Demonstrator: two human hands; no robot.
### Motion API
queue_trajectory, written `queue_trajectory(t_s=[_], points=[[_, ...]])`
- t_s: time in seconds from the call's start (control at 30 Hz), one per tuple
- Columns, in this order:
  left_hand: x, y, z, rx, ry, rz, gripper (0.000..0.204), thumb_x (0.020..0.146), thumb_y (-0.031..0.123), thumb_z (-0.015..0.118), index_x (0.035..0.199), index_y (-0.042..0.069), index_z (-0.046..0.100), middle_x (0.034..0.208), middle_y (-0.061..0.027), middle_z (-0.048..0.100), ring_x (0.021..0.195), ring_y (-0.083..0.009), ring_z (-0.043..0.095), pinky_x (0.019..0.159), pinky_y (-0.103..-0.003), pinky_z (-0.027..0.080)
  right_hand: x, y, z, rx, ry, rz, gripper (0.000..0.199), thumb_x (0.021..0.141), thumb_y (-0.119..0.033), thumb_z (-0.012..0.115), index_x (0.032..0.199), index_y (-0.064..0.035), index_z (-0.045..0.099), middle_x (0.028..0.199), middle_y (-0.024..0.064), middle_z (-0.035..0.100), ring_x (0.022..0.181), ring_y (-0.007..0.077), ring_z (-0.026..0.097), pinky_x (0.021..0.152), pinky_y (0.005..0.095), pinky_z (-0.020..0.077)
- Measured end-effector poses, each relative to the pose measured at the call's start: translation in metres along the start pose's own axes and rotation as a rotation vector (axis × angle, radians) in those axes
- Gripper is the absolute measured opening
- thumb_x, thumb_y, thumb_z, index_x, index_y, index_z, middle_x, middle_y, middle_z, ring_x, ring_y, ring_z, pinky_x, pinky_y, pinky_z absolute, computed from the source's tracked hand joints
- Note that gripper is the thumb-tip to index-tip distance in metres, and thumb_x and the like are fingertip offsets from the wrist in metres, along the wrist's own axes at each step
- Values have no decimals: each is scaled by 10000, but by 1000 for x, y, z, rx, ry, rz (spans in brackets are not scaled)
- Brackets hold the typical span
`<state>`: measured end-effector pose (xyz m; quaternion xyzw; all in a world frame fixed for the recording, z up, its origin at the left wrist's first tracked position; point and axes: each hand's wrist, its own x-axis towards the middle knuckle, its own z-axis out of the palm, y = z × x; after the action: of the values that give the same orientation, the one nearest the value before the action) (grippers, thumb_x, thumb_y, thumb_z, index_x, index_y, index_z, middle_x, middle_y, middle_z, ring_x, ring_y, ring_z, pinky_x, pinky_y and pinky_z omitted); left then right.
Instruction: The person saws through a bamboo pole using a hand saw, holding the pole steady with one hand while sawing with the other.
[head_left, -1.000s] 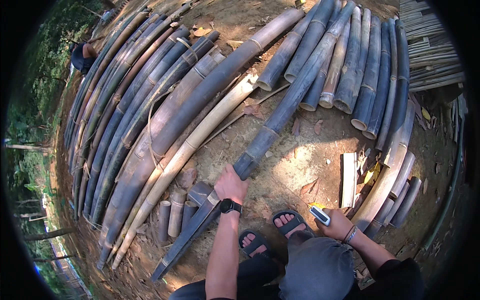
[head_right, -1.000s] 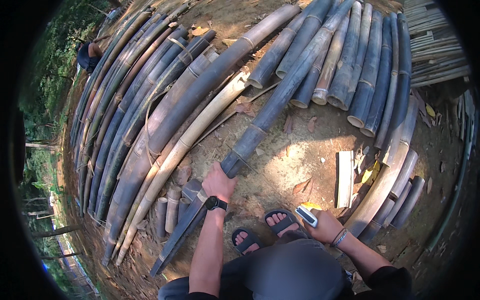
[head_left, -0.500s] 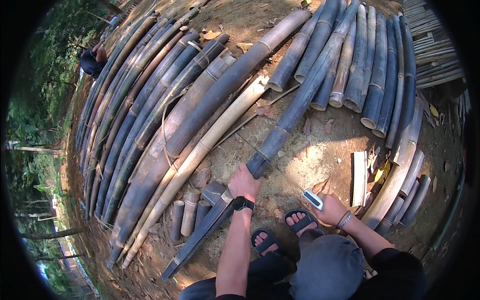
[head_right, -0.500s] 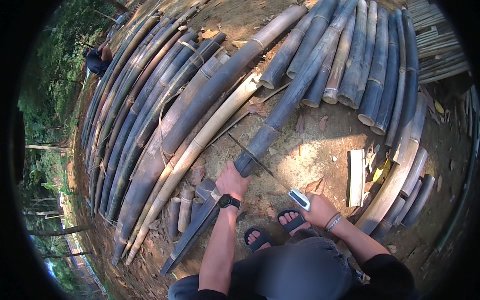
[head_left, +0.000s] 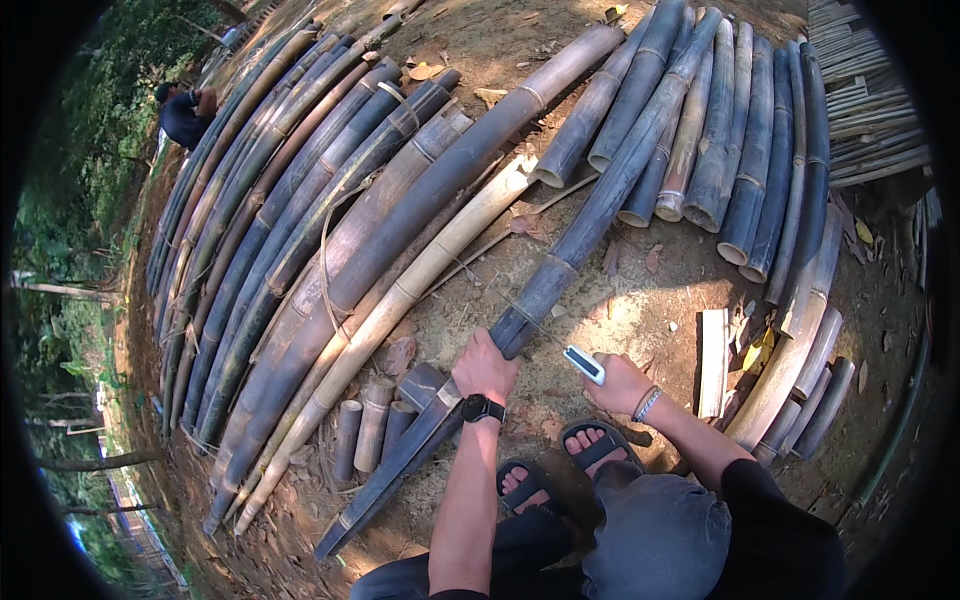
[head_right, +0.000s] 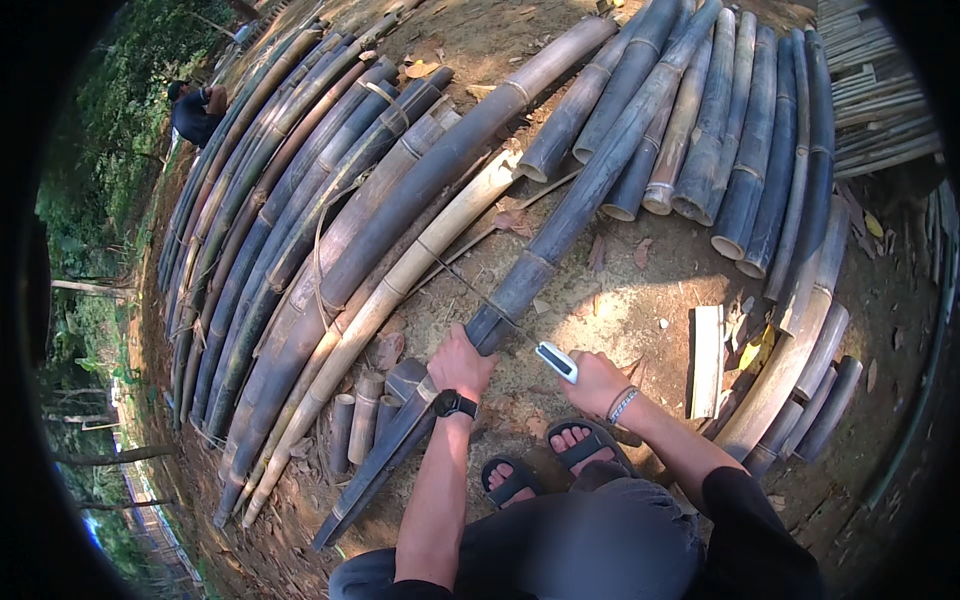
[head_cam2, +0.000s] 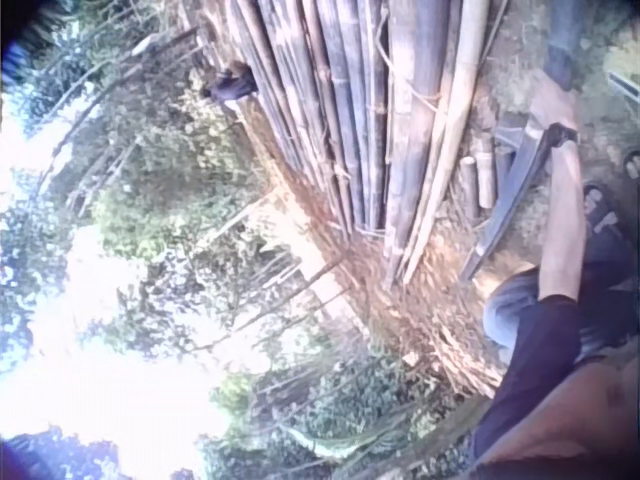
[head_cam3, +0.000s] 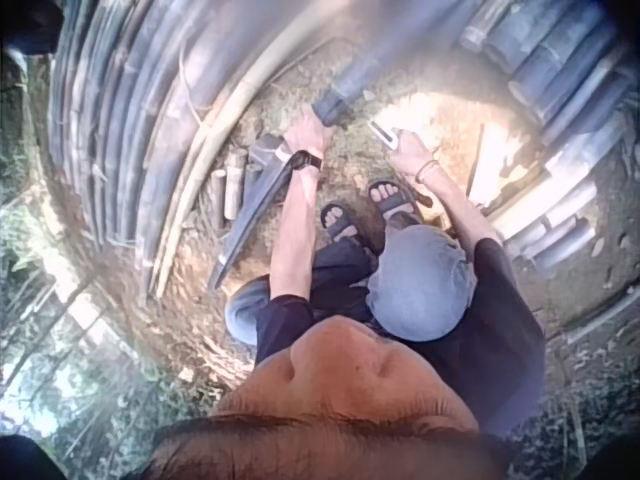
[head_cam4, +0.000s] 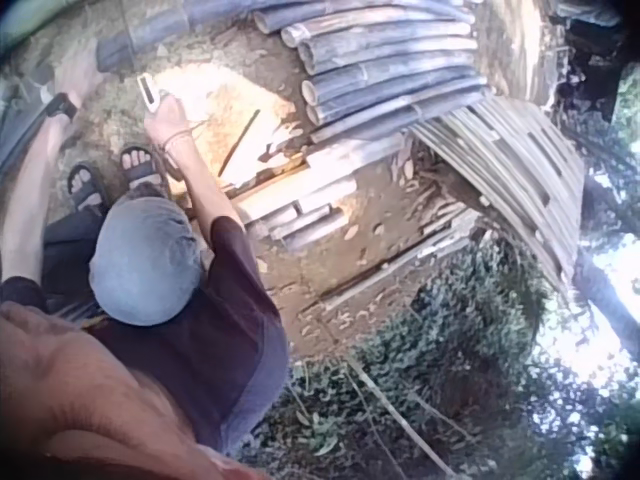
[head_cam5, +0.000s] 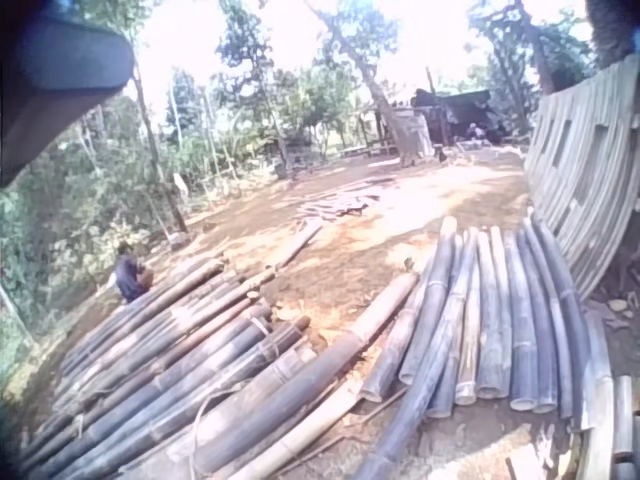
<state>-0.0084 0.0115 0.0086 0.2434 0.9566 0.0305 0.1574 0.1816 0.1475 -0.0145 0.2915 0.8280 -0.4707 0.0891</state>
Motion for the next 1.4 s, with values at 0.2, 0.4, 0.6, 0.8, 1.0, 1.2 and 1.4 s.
queue_trajectory(t_s=[0.2, 0.4, 0.6, 0.8, 1.0, 1.2, 1.4], points=[[-3, -15, -7, -2, 14, -30, 562, 655, 312, 860, 1032, 35, 550, 998, -193, 695, 921, -374, 686, 796, -458, 549, -94, 11, -28, -8, -85, 44, 245, 861, -232, 647, 878, 13, 655, 755, 266, 663, 763, 433, 679, 729, 489, 549], [0, -2, -1, -14, 6, 29, 563, 650, 307, 857, 1034, 36, 546, 983, -199, 692, 936, -382, 679, 786, -466, 548, -9, -9, -14, 27, -60, 79, 253, 855, -226, 613, 870, 24, 648, 770, 279, 665, 772, 449, 675, 737, 492, 545], [1, -20, -9, -7, 1, -18, 569, 646, 316, 856, 1035, 39, 547, 1005, -193, 690, 939, -371, 682, 794, -460, 553, -82, 18, -16, -4, -65, -21, 262, 850, -239, 637, 845, 23, 643, 748, 268, 658, 743, 429, 678, 716, 477, 549], [4, -7, 0, -15, -13, 14, 578, 647, 331, 863, 1039, 44, 550, 1010, -181, 691, 943, -361, 685, 813, -450, 553, -26, 1, -4, -10, 29, 48, 265, 850, -238, 645, 842, 27, 640, 739, 268, 661, 747, 433, 676, 710, 480, 547], [3, -19, -10, -16, -48, -19, 559, 653, 291, 858, 1049, 46, 548, 1026, -176, 688, 936, -355, 689, 809, -438, 559, -65, 15, -8, -9, -33, -6, 271, 854, -230, 638, 847, 41, 628, 736, 276, 655, 739, 440, 673, 703, 480, 550], [2, -7, -7, -16, 23, 25, 548, 649, 265, 861, 1045, 46, 552, 1030, -165, 689, 923, -340, 696, 806, -425, 568, -57, 24, -10, -5, -19, 52, 277, 845, -232, 652, 843, 45, 635, 743, 298, 645, 757, 466, 665, 721, 491, 546], [3, -24, -3, -78, -24, -9, 527, 651, 283, 836, 1028, 30, 569, 973, -176, 703, 896, -358, 700, 775, -444, 561, -21, -14, -4, -56, 8, 5, 303, 867, -243, 639, 843, 59, 631, 748, 306, 645, 768, 473, 659, 712, 503, 542]])
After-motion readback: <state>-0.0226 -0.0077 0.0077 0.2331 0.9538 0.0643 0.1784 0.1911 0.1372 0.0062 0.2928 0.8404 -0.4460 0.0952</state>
